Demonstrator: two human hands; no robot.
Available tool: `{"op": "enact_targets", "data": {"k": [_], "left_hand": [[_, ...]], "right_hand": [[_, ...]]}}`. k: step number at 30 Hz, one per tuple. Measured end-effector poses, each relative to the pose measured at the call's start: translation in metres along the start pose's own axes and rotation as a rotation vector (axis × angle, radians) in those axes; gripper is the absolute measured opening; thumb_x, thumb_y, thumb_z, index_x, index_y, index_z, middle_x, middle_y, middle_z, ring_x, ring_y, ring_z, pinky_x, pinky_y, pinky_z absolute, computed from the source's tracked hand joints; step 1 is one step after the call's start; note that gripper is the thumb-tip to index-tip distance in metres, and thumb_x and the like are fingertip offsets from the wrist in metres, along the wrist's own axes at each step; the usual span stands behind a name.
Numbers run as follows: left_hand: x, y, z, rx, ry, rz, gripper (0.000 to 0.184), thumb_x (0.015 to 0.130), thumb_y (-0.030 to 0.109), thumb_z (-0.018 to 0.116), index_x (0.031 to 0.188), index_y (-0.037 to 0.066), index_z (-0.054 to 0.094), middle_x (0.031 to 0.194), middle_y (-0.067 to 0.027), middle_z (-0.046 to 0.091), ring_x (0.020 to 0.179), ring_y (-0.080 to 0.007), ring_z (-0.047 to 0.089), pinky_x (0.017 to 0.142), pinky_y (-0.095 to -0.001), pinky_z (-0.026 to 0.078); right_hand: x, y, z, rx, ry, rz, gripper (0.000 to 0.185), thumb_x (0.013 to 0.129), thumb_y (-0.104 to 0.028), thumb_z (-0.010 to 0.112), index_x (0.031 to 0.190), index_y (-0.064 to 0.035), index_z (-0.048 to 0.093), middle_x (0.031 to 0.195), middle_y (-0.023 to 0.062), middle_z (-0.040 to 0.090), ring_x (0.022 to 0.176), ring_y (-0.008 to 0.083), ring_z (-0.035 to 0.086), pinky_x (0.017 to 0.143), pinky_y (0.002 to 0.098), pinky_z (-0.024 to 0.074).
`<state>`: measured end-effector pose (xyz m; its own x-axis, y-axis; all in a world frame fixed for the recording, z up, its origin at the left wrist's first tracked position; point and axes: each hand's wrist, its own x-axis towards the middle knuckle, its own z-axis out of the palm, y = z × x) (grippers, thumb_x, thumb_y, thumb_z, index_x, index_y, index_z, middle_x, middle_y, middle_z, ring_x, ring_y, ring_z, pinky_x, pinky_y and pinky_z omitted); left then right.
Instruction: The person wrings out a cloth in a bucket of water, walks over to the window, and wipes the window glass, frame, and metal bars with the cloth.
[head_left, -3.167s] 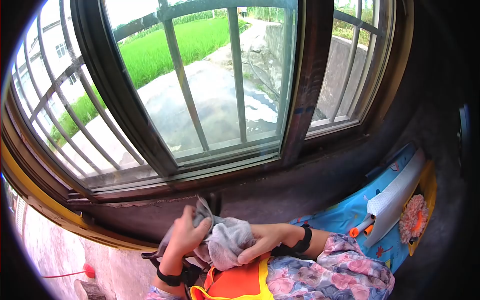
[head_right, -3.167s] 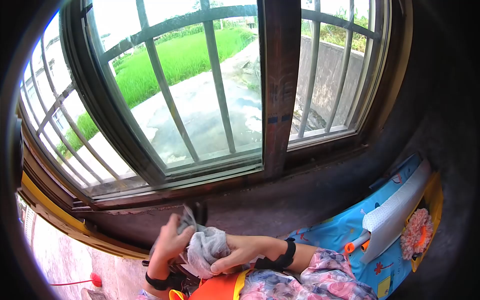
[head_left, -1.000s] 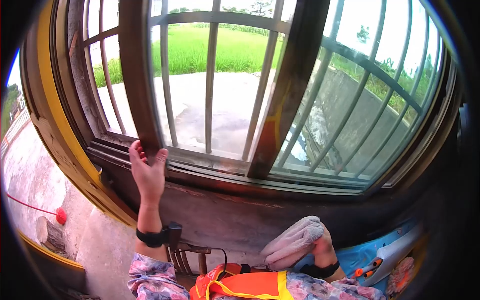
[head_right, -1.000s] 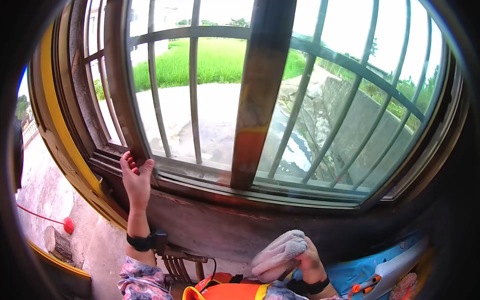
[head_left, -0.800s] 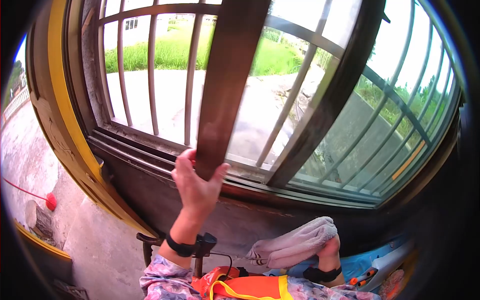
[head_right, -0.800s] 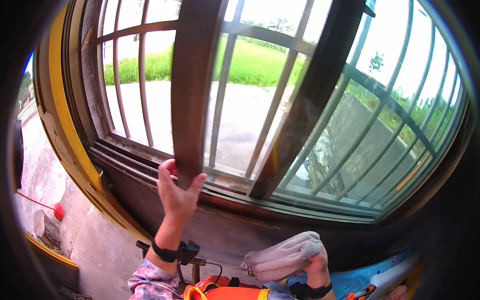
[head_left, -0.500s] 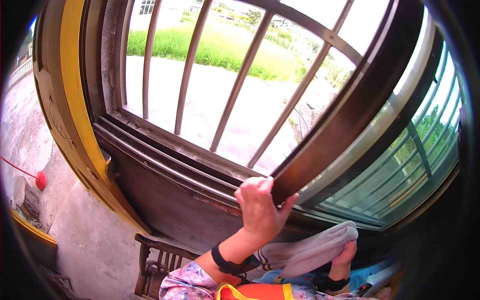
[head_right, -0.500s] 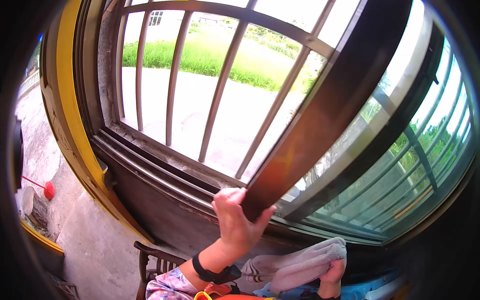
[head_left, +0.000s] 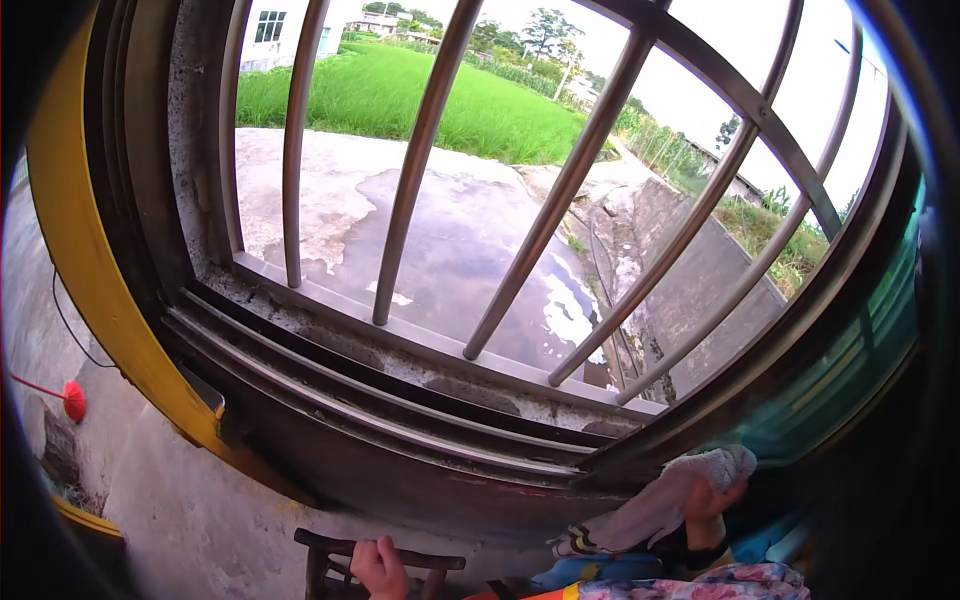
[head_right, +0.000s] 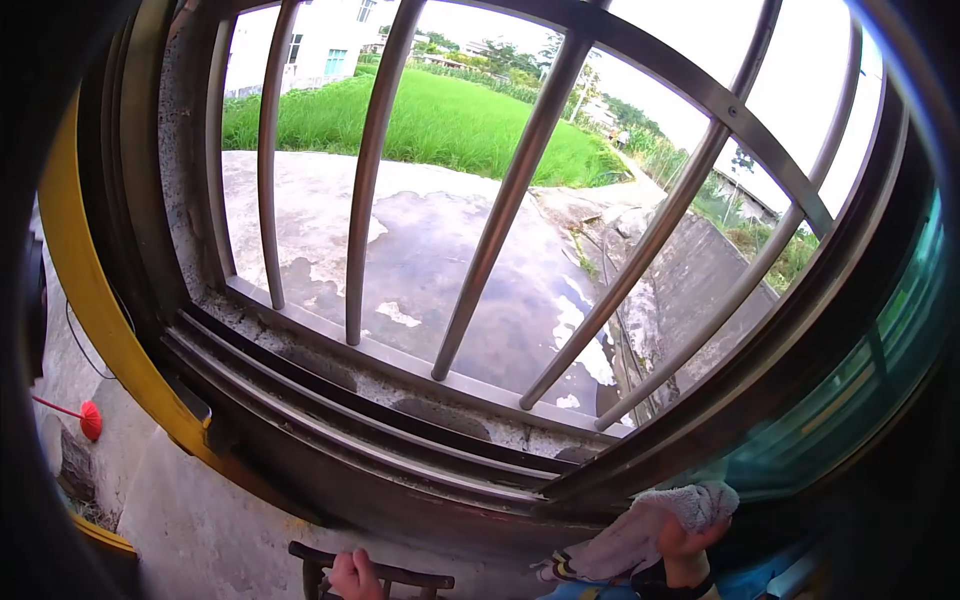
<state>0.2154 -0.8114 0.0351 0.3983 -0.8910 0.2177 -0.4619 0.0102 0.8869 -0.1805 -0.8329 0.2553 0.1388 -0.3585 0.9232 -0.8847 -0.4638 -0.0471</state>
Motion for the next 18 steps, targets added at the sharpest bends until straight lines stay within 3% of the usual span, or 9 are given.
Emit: {"op": "enact_targets", "data": {"k": [1,2,5,8,10,11,13,15,18], "left_hand": [[-0.002,0.024,-0.016,0.000,0.203,-0.126,0.021,0.084,0.015,0.054,0.068,0.002,0.048,0.059,-0.0009,0.050,0.053,-0.0182,0.047,0.052,-0.0331,0.044],[-0.033,-0.029,-0.001,-0.147,0.175,-0.455,0.027,0.082,0.023,0.059,0.079,-0.002,0.051,0.068,-0.0070,0.054,0.062,-0.0205,0.051,0.059,-0.0345,0.045],[-0.072,-0.057,0.000,0.161,0.122,-0.497,0.036,0.077,0.030,0.065,0.093,-0.001,0.054,0.085,-0.0117,0.057,0.075,-0.0203,0.053,0.068,-0.0337,0.045],[-0.096,-0.109,0.041,-0.497,-0.007,-0.775,0.051,0.073,0.034,0.070,0.103,-0.003,0.051,0.099,-0.0138,0.055,0.085,-0.0190,0.051,0.074,-0.0344,0.044],[-0.097,-0.121,0.062,-0.708,0.057,-1.051,0.059,0.068,0.036,0.074,0.102,-0.007,0.050,0.095,-0.0123,0.055,0.077,-0.0190,0.051,0.065,-0.0331,0.046],[-0.086,-0.138,0.063,-0.647,-0.147,-1.045,0.066,0.067,0.039,0.074,0.101,-0.013,0.049,0.091,-0.0130,0.056,0.069,-0.0183,0.051,0.053,-0.0319,0.047],[-0.093,-0.163,0.083,-0.545,-0.047,-0.988,0.063,0.067,0.040,0.073,0.095,-0.012,0.051,0.087,-0.0116,0.056,0.064,-0.0173,0.050,0.047,-0.0300,0.045],[-0.097,-0.165,0.085,-0.383,0.038,-0.921,0.042,0.073,0.037,0.068,0.080,-0.002,0.053,0.076,-0.0075,0.055,0.057,-0.0167,0.048,0.042,-0.0278,0.041],[-0.109,-0.177,0.105,-0.423,0.117,-0.874,0.037,0.073,0.026,0.067,0.092,0.001,0.047,0.082,-0.0086,0.055,0.067,-0.0190,0.050,0.054,-0.0298,0.043]], "right_hand": [[-0.021,0.016,-0.005,-0.004,0.000,0.003,0.039,0.078,-0.013,0.058,0.112,-0.0018,0.040,0.102,0.0141,0.050,0.089,0.0217,0.052,0.077,0.0352,0.0435],[-0.044,0.031,-0.010,0.200,0.069,0.197,0.043,0.079,-0.013,0.058,0.115,-0.0022,0.037,0.106,0.0147,0.048,0.092,0.0218,0.051,0.079,0.0355,0.0429],[-0.055,0.037,-0.006,0.296,0.174,0.304,0.048,0.080,-0.015,0.057,0.120,-0.0027,0.033,0.110,0.0151,0.047,0.096,0.0220,0.050,0.082,0.0359,0.0420],[-0.049,0.032,-0.008,0.117,0.151,0.165,0.049,0.082,-0.017,0.056,0.122,-0.0023,0.032,0.111,0.0146,0.046,0.096,0.0222,0.049,0.084,0.0361,0.0419],[-0.032,0.019,-0.010,0.043,0.095,0.108,0.049,0.083,-0.018,0.055,0.122,-0.0017,0.031,0.111,0.0142,0.045,0.095,0.0223,0.049,0.084,0.0363,0.0419],[-0.022,0.011,-0.008,0.145,0.055,0.171,0.038,0.083,-0.019,0.053,0.114,-0.0036,0.037,0.101,0.0100,0.047,0.088,0.0186,0.049,0.079,0.0339,0.0427],[0.007,-0.011,0.005,0.249,0.015,0.234,0.028,0.084,-0.020,0.052,0.106,-0.0055,0.042,0.092,0.0058,0.049,0.081,0.0150,0.049,0.073,0.0314,0.0435],[0.029,-0.027,0.016,1.854,0.202,0.561,0.009,0.085,-0.018,0.049,0.081,-0.0127,0.044,0.070,-0.0030,0.042,0.062,0.0082,0.042,0.059,0.0251,0.0385],[0.024,-0.030,0.012,1.699,0.417,0.746,0.021,0.086,-0.016,0.047,0.068,-0.0176,0.035,0.058,-0.0068,0.033,0.052,0.0060,0.035,0.052,0.0218,0.0316]]}}
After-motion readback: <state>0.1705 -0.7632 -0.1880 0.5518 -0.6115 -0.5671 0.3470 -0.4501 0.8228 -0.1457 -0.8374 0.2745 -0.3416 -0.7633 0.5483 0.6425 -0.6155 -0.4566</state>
